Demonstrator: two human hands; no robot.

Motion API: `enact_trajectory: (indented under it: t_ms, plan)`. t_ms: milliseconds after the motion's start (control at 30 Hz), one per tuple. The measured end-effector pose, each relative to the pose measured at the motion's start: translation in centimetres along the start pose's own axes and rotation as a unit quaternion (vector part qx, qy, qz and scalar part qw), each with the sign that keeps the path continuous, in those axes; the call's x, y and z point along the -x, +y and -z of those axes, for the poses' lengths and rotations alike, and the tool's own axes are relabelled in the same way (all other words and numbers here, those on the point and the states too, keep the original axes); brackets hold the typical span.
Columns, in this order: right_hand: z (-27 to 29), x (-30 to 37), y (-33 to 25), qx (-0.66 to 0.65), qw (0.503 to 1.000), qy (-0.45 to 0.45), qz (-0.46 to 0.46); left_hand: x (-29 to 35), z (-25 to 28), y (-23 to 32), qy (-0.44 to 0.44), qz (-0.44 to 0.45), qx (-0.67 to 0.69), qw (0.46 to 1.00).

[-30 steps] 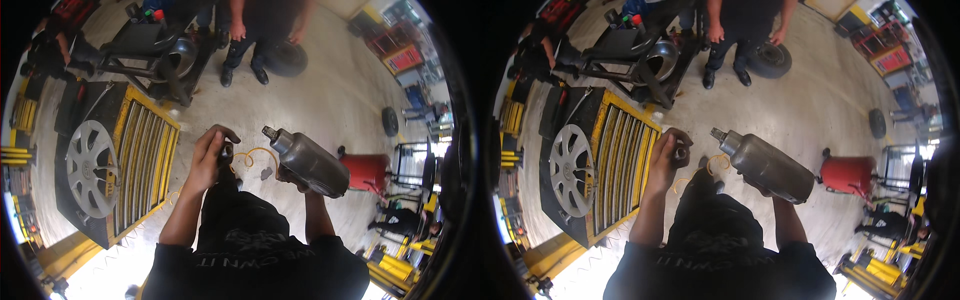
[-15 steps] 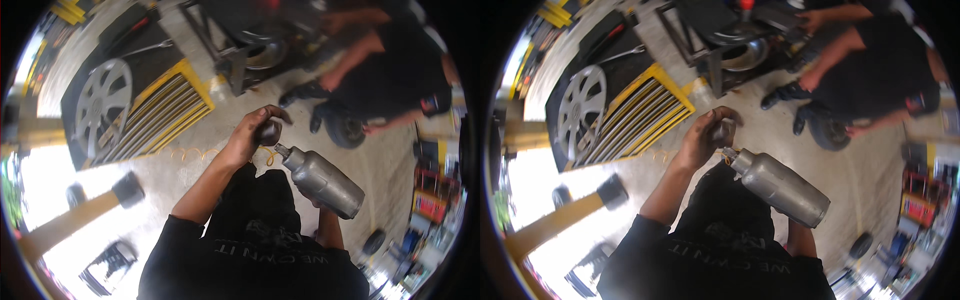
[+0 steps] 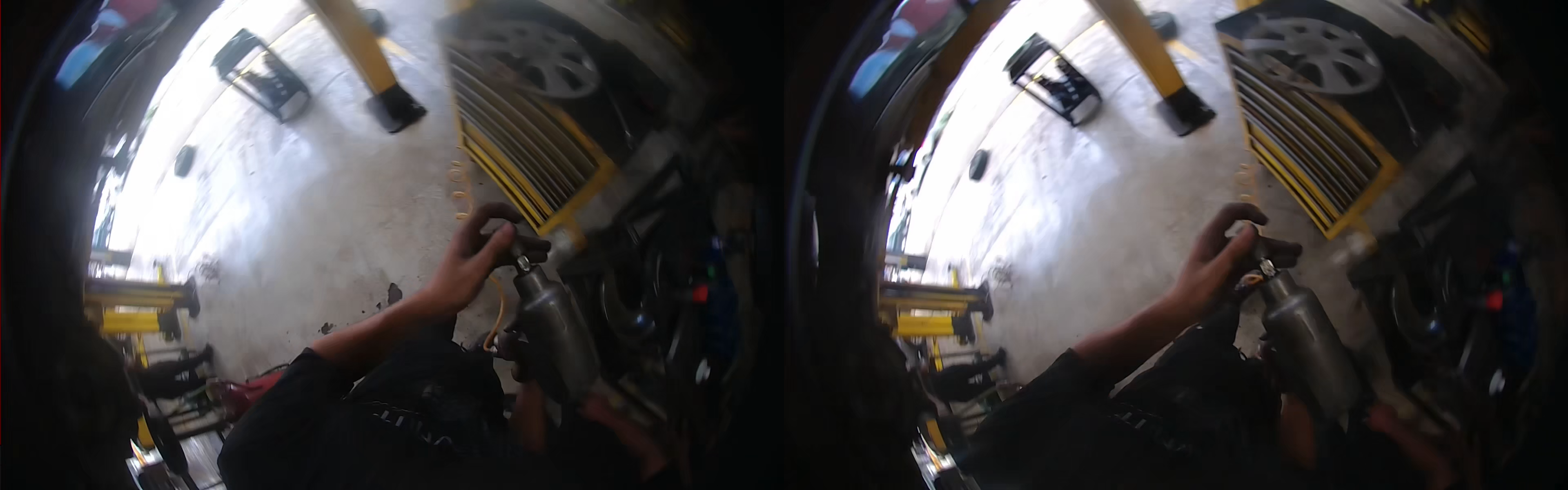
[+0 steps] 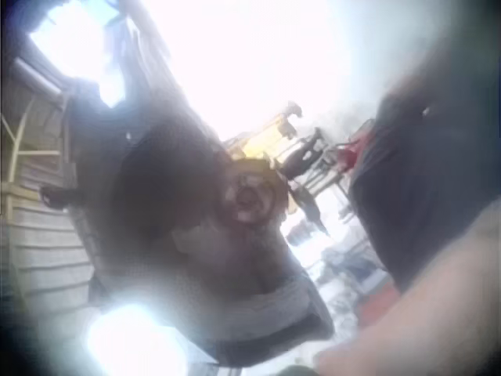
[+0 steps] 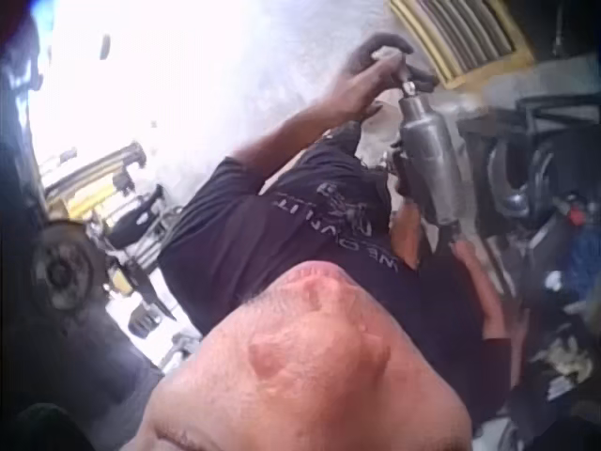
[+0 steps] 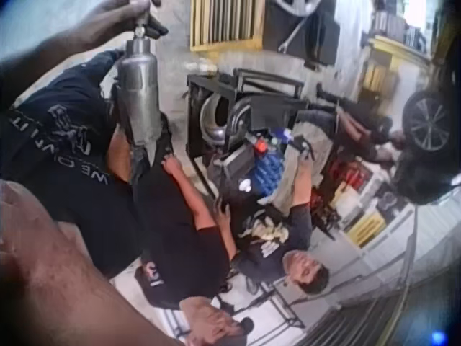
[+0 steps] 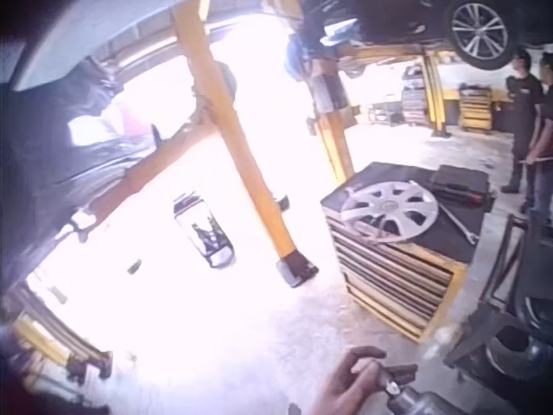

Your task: The person attaches a socket to a pneumatic impact wrench to loosen bolts under a raised vehicle, loosens bolts using a breaker bar, and operates the pneumatic impact wrench under the vehicle again.

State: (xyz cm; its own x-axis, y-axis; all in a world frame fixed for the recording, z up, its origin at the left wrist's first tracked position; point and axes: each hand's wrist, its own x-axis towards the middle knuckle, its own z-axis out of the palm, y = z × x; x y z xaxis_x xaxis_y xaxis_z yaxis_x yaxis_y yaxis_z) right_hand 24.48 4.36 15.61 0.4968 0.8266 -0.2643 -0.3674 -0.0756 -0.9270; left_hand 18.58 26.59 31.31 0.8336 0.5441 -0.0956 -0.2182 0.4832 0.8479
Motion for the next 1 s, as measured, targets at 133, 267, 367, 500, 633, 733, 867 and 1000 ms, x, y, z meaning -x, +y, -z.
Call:
enact_trajectory:
  t_ms: [133, 267, 367, 500, 633, 733, 867, 1000]
  plan:
    - [0.3, -0.5, 0.3, -0.008, 0.991, -0.128, -0.026, 7.5, 0.4, 0.4, 0.169, -0.145, -0.29, 0.931]
    - [-2.5, -2.4, 0.2, -0.031, 0.954, -0.293, -0.054, 14.9, -0.1, 2.1, 0.252, -0.203, -0.559, 0.764]
    - [-6.0, -1.8, 1.2, 0.087, 0.921, -0.372, -0.074, 20.1, -1.0, 1.5, 0.334, -0.192, -0.633, 0.671]
    - [-11.3, 4.3, -7.2, 0.146, 0.876, -0.449, -0.098, 25.6, -2.6, 1.5, 0.41, -0.18, -0.592, 0.67]
    - [-16.2, 6.8, -5.5, 0.277, 0.763, -0.491, 0.315, 31.3, -3.0, 1.1, 0.518, -0.271, -0.547, 0.599]
    - [-19.7, 11.6, -5.1, 0.293, 0.732, -0.525, 0.319, 37.1, -4.8, 1.0, 0.599, -0.295, -0.372, 0.645]
    - [-26.6, 15.5, 0.4, -0.007, 0.783, -0.614, 0.1, 45.4, -5.5, -1.1, 0.513, -0.426, -0.364, 0.65]
    - [-35.6, 25.0, -1.3, -0.069, 0.764, -0.606, 0.212, 49.3, -6.9, -4.4, 0.643, -0.511, -0.41, 0.397]
